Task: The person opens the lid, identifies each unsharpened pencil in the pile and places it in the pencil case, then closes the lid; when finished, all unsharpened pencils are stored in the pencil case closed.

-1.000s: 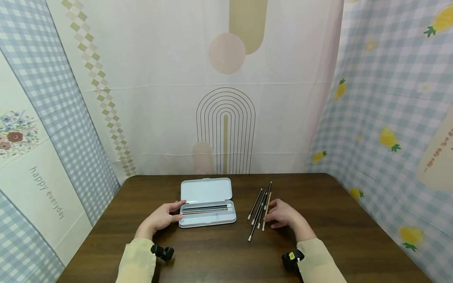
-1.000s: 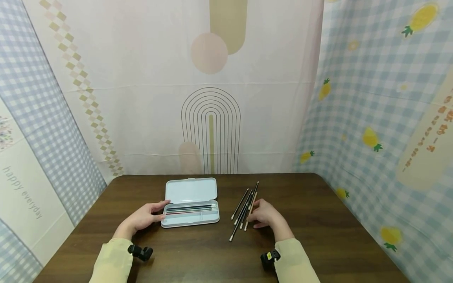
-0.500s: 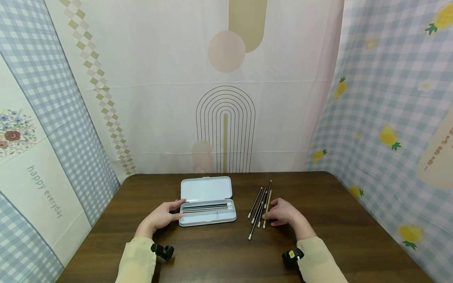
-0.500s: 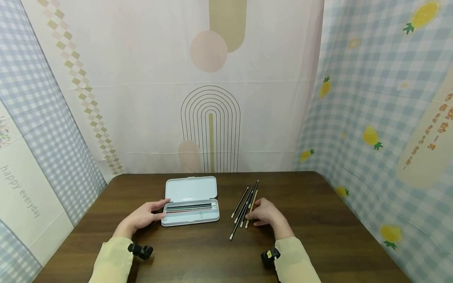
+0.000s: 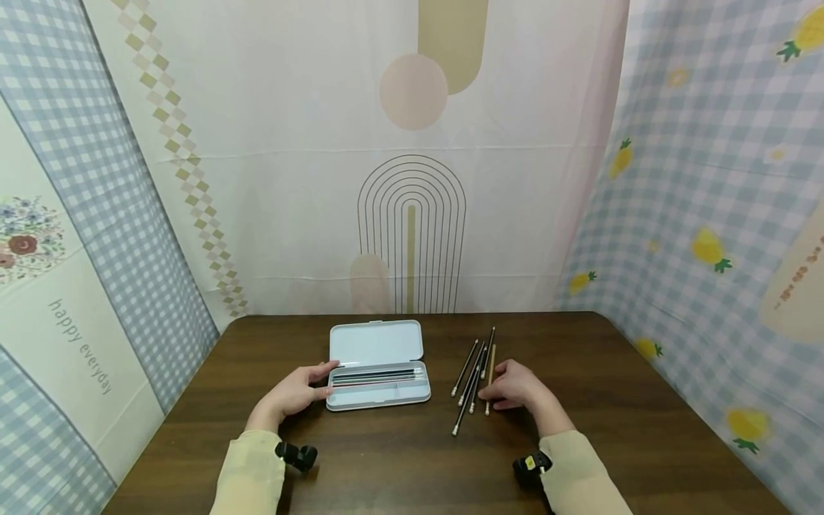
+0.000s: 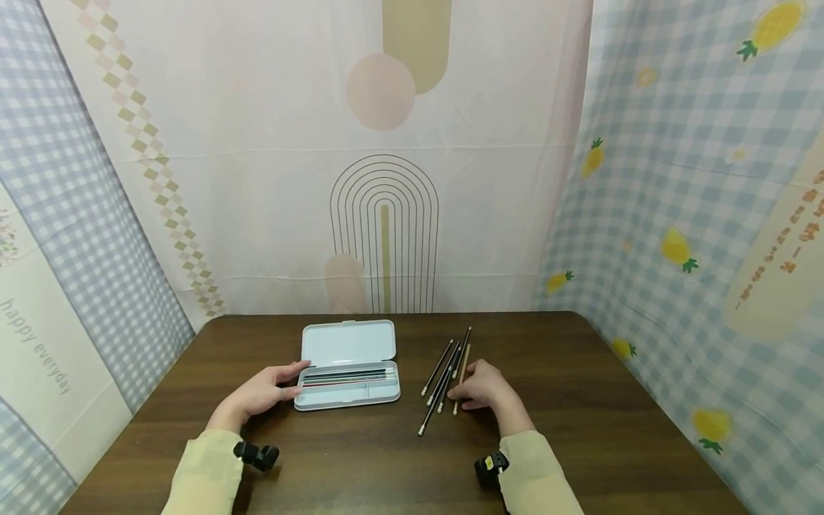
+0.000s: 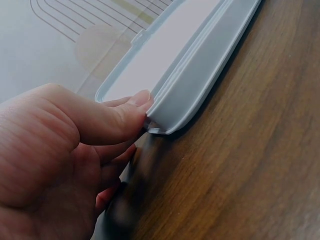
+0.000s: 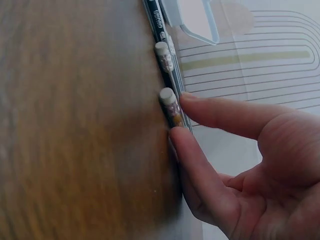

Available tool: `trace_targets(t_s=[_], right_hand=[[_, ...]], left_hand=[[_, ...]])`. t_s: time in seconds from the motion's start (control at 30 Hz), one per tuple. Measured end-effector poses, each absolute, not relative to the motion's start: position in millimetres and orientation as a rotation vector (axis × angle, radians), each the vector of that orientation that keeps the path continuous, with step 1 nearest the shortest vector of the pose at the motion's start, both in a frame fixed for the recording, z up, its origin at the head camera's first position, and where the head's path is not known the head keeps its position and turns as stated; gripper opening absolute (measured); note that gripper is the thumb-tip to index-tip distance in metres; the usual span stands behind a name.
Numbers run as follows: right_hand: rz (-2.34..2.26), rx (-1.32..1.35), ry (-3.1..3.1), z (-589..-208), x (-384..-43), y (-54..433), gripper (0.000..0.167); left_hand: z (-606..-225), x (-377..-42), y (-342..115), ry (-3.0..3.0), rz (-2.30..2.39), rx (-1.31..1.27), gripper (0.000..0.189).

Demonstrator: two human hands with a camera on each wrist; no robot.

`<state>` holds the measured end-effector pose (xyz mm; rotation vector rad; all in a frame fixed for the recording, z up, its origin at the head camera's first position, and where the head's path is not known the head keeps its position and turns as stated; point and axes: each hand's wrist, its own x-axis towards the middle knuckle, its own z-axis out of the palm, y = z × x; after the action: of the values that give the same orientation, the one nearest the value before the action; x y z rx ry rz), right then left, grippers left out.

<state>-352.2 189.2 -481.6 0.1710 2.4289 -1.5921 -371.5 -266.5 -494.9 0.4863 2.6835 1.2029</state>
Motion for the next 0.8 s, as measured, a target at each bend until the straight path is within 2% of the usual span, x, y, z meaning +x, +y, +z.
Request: trace_targets(t_s=[0.8], right_hand=[[-1.521,0.247,2.508,-481.2,-349.8,186.3,0.062]], left_hand=[[-496.0,-371.2,-266.3,2.699,1.191,0.488,0.062]])
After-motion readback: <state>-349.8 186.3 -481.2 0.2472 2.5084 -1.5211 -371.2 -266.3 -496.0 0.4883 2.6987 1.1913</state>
